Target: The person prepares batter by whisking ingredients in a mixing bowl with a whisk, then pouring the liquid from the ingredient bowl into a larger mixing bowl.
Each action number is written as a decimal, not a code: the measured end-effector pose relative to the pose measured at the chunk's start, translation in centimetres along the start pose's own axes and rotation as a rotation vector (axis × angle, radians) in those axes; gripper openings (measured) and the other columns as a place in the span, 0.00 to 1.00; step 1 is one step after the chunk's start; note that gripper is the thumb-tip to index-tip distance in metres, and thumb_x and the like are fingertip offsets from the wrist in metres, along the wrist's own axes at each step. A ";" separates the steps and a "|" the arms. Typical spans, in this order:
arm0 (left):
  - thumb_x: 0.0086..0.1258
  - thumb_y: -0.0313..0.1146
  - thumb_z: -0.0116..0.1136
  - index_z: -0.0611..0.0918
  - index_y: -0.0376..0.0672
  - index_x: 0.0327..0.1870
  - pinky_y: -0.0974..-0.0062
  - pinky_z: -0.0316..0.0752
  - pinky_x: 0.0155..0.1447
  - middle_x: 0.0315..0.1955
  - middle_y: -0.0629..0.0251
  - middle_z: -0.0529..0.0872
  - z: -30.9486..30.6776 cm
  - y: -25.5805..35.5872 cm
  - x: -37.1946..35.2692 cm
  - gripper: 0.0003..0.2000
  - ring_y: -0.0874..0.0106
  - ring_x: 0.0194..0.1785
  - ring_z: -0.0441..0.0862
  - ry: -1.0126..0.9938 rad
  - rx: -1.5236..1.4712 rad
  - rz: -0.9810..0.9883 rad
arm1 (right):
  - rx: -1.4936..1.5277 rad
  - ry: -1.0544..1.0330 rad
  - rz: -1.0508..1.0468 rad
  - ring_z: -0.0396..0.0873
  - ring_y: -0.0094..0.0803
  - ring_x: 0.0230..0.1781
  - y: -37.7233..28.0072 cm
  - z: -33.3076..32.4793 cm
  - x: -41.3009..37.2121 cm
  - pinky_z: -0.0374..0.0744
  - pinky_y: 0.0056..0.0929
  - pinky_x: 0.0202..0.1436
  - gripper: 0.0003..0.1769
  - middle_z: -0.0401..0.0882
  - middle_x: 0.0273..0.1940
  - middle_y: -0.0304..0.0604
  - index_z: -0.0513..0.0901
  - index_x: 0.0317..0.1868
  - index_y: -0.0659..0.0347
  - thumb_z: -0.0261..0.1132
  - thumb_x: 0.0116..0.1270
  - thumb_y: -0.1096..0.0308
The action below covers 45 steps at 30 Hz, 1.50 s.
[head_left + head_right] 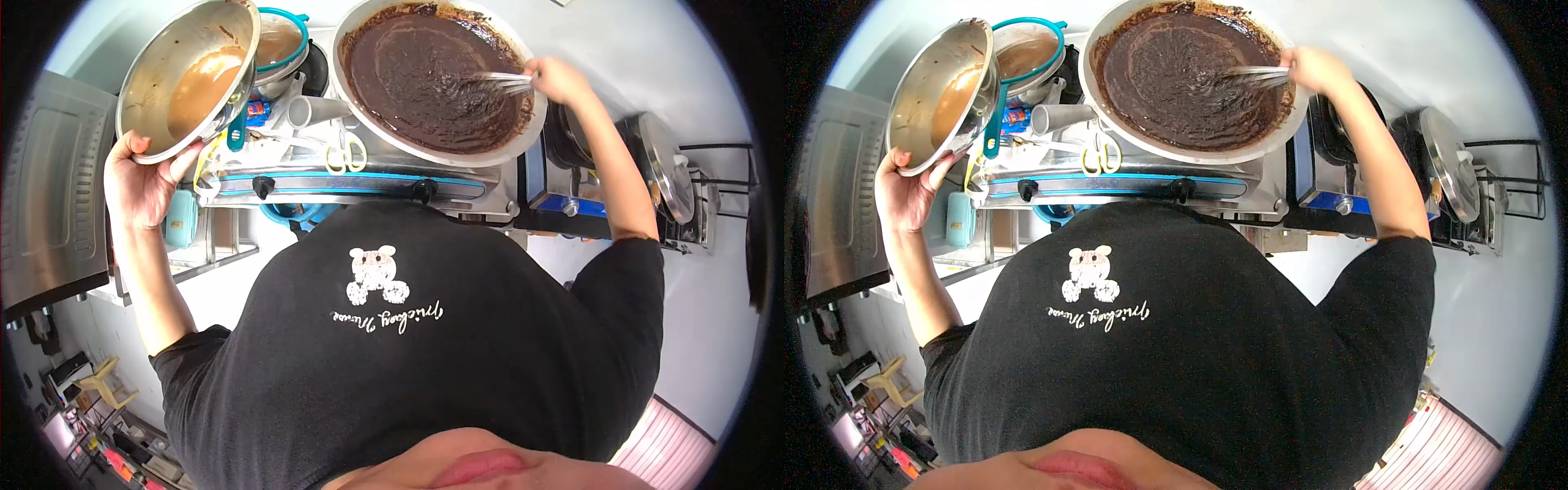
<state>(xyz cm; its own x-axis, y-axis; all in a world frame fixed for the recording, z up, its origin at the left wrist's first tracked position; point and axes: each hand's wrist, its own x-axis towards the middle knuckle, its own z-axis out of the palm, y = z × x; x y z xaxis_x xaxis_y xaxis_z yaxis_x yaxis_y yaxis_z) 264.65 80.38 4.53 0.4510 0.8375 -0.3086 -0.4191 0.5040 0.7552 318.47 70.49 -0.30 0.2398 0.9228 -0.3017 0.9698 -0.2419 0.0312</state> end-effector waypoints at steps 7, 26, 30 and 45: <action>0.55 0.26 0.40 0.62 0.23 0.55 0.52 0.81 0.43 0.47 0.35 0.73 0.1 0.0 0.1 0.24 0.41 0.45 0.76 -0.004 -0.034 -0.007 | 0.051 0.277 -0.040 0.77 0.41 0.45 -7.2 3.6 -3.6 0.75 0.37 0.46 0.15 0.79 0.42 0.48 0.79 0.43 0.53 0.53 0.55 0.70; 0.51 0.27 0.41 0.58 0.24 0.57 0.51 0.80 0.43 0.50 0.35 0.70 1.0 -1.0 0.1 0.29 0.42 0.44 0.77 -0.132 -0.182 -0.004 | 1.015 0.761 -0.234 0.69 0.22 0.30 -14.8 6.8 -11.9 0.68 0.17 0.32 0.18 0.74 0.37 0.40 0.80 0.38 0.61 0.52 0.48 0.85; 0.50 0.28 0.42 0.59 0.27 0.59 0.49 0.80 0.43 0.51 0.37 0.70 1.3 -1.2 0.1 0.30 0.39 0.45 0.75 -0.116 -0.225 -0.055 | 1.087 0.767 -0.235 0.71 0.21 0.29 -15.0 6.7 -11.6 0.68 0.16 0.30 0.18 0.74 0.35 0.39 0.80 0.38 0.61 0.52 0.48 0.85; 0.50 0.24 0.41 0.62 0.29 0.57 0.41 0.74 0.48 0.53 0.41 0.70 3.7 -2.9 -2.6 0.28 0.43 0.51 0.73 -0.012 -0.245 0.085 | 1.101 0.692 -0.305 0.69 0.22 0.28 -9.2 5.4 -10.1 0.67 0.18 0.30 0.16 0.72 0.30 0.37 0.80 0.37 0.61 0.51 0.52 0.85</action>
<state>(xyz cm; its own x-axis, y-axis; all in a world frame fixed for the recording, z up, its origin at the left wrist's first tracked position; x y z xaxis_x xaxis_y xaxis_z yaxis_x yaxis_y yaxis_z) 267.61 76.00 5.25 0.4145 0.8773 -0.2421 -0.6338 0.4691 0.6150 306.89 61.83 -2.68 0.3121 0.8647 0.3936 0.5264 0.1875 -0.8293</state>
